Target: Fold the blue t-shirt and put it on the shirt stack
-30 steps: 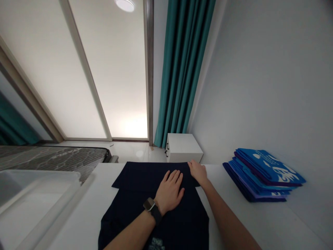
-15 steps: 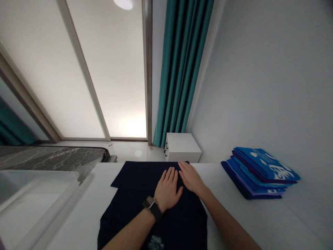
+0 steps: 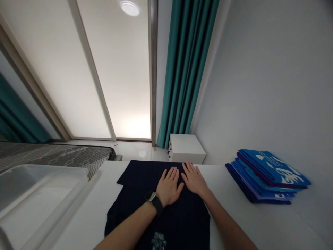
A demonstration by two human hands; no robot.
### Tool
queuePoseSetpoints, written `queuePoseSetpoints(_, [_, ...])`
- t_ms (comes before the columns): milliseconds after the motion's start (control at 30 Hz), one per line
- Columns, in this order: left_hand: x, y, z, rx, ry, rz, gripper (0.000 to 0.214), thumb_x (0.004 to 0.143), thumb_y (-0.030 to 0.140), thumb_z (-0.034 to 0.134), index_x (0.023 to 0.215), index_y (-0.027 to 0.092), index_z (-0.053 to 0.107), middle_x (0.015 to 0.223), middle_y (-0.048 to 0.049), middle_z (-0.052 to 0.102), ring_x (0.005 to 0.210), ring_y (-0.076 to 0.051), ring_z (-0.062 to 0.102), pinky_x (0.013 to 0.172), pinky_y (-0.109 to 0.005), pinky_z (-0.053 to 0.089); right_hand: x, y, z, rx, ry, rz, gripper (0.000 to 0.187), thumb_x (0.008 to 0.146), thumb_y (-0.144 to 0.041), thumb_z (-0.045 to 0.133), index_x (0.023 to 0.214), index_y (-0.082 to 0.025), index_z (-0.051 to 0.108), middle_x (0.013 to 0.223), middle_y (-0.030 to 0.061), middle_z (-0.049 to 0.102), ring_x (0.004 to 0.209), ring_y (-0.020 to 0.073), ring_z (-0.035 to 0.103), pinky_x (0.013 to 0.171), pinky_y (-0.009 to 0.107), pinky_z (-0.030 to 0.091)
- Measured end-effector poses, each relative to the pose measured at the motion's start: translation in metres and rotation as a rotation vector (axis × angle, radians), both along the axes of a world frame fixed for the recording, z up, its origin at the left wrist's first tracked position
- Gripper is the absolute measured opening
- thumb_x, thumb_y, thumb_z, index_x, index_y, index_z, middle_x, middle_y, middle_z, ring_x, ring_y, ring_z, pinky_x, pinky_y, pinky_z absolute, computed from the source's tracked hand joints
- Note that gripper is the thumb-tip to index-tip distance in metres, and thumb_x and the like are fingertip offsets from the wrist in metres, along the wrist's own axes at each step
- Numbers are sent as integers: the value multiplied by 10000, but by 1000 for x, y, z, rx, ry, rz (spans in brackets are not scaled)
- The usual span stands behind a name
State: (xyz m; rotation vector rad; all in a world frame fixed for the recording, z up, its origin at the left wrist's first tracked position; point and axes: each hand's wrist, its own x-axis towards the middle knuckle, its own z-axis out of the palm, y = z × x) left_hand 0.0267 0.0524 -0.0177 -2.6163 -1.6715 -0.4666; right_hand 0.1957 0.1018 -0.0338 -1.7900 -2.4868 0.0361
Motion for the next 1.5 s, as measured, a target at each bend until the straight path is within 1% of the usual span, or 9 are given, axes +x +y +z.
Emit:
queuePoseSetpoints(100, [-25,8,6,-34,31,36,580,964,481,298,1421,148,425,1506,-96,370,1410,-216,303,1155,-442,241,0,1,-2,2,-3,-8,617,969,-468,229,1499,-154,260,1572,101,177,1450,242,131,1158,477,117])
queuePoseSetpoints(233, [-85,19,8,-89,98,123,565,951,456,345,1434,169,405,1513,-101,352,1409,-233,304,1146,-453,238,0,1,-4,11,9,-10,617,971,-482,228,1494,-158,277,1567,105,197,1449,239,140,1156,480,129])
queuePoseSetpoints(367, [-144,23,4,-92,93,253,573,948,456,350,1439,165,395,1517,-104,344,1416,-247,285,1158,-453,197,1,1,-5,26,14,-7,610,972,-484,225,1491,-169,287,1565,101,208,1448,233,147,1156,481,128])
queuePoseSetpoints(467, [-168,23,-1,-95,91,315,570,953,448,328,1454,177,365,1531,-90,318,1426,-245,260,1159,-463,179,1,1,-5,21,-6,-7,610,972,-483,227,1490,-168,291,1565,107,209,1445,234,160,1155,476,134])
queuePoseSetpoints(833, [-171,21,-3,-82,89,320,592,954,465,308,1456,154,355,1535,-91,307,1435,-231,239,1155,-467,179,5,3,-10,34,33,-52,631,976,-460,188,1475,-93,310,1553,119,243,1444,215,164,1165,435,137])
queuePoseSetpoints(1200, [-172,21,-4,-91,53,312,586,950,466,317,1453,169,361,1531,-98,318,1434,-244,240,1153,-483,179,28,8,-17,11,68,-159,575,975,-407,195,1475,-152,321,1530,86,317,1423,203,241,1154,459,162])
queuePoseSetpoints(1300, [-172,22,-4,-102,44,310,588,951,460,310,1454,159,353,1529,-101,321,1436,-242,232,1155,-484,180,30,19,-14,-8,149,-172,536,978,-382,223,1446,-173,379,1495,86,388,1392,212,316,1135,457,205])
queuePoseSetpoints(1367, [-174,24,-5,-105,17,311,581,953,445,309,1452,153,351,1523,-101,336,1434,-234,238,1160,-483,174,31,31,-8,-19,186,-154,502,975,-333,256,1417,-161,423,1452,95,453,1349,204,389,1112,404,257])
queuePoseSetpoints(1500, [-186,30,-8,-101,-203,374,562,947,393,295,1417,102,398,1486,-123,406,1399,-215,326,1161,-421,230,30,54,2,-37,203,-143,453,978,-265,256,1334,-149,511,1321,91,589,1208,172,541,997,286,377])
